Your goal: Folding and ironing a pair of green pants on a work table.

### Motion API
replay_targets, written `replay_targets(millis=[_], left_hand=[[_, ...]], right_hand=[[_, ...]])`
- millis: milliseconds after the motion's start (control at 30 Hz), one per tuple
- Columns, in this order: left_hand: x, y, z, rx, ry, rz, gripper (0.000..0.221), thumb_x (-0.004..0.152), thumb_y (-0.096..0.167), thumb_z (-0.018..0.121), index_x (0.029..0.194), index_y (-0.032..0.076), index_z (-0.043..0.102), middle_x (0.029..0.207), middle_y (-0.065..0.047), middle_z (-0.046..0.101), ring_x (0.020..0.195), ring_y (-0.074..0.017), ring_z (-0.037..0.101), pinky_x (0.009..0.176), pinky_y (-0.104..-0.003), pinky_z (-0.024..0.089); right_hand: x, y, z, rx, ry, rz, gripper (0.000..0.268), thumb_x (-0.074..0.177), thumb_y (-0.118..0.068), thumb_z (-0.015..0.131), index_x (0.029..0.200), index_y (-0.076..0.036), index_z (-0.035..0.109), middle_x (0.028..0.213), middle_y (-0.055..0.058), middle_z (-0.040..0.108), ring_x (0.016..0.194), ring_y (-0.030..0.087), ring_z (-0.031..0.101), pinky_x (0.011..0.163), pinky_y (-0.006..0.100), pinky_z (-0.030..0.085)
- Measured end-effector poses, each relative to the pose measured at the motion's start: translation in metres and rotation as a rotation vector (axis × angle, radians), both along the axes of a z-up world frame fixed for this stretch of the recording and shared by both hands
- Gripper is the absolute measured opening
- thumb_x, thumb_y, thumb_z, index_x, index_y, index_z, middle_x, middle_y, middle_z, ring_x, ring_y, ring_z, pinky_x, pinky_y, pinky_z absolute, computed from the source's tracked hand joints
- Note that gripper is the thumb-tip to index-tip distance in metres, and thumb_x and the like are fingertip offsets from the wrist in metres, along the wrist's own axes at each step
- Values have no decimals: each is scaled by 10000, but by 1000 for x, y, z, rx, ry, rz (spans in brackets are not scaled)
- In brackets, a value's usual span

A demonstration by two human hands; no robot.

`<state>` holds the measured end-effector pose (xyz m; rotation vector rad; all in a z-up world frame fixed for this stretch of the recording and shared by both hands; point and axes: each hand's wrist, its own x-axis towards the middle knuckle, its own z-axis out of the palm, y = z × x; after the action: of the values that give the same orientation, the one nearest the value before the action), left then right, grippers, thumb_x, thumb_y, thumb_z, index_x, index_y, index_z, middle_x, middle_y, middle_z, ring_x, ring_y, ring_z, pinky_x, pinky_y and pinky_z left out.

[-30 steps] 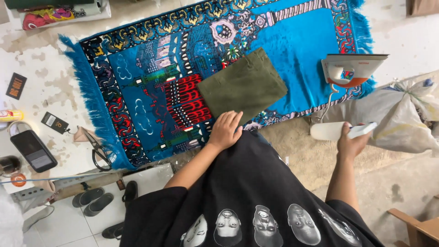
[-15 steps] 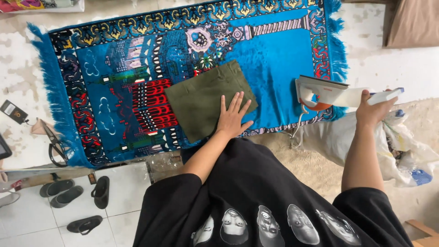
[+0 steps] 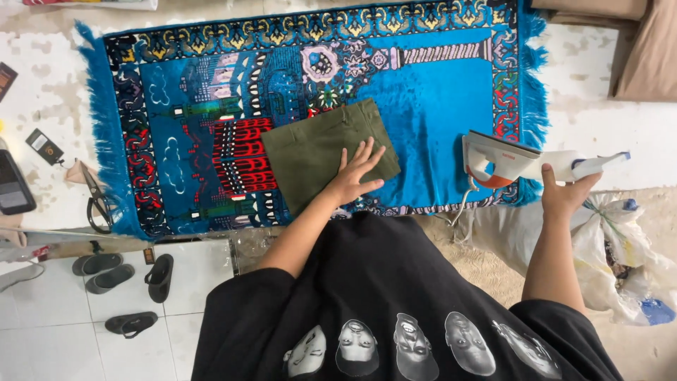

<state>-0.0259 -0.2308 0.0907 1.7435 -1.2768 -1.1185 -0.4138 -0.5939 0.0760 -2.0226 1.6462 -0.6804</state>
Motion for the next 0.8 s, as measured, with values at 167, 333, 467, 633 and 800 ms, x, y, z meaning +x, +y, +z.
replay_targets(millis=[167, 333, 467, 633, 800], left_hand=[[-2, 63, 5, -136, -352, 549, 635, 1076, 493, 390, 1605, 145, 337, 1686, -131, 251, 1580, -318, 205, 1280, -551, 104], [-8, 121, -24, 120, -744, 711, 724, 1050, 429, 486, 1609, 27, 264, 1675, -234, 218, 1564, -383, 219, 1258, -602, 123], [-11, 137, -51, 197, -657, 594, 773, 1042, 422, 507, 1632, 25, 207, 1688, -277, 85, 1557, -434, 108, 1230, -613, 81], [-3, 147, -42, 150, -447, 549, 847, 1034, 401, 566, 1653, 35, 120, 1690, -281, -63, 1561, -446, -31, 1232, -622, 37], [-17, 167, -44, -45, -139, 1048, 737, 948, 34, 659, 1596, 51, 307, 1671, -210, 114, 1476, -419, 323, 1137, -412, 469]], right_hand=[[0, 39, -10, -66, -285, -3, 897, 1100, -83, 861, 1583, -67, 105, 1634, 188, 183, 1527, 402, 362, 1208, 542, 432], [38, 109, -4, -397, -481, -107, 345, 777, 76, 529, 1091, -44, 451, 1042, 115, 421, 943, 253, 447, 756, 373, 416], [76, 153, -8, -108, -502, 342, 797, 910, -23, 830, 1520, -64, 318, 1398, 209, 474, 1267, 325, 487, 1037, 514, 396], [95, 148, -44, -130, -430, 269, 848, 966, 31, 875, 1549, -27, 263, 1373, 249, 565, 1270, 378, 575, 1023, 544, 463], [95, 125, -46, -286, -322, 268, 707, 1037, 87, 830, 1494, 133, 292, 1270, 446, 549, 1210, 550, 604, 1042, 576, 484]])
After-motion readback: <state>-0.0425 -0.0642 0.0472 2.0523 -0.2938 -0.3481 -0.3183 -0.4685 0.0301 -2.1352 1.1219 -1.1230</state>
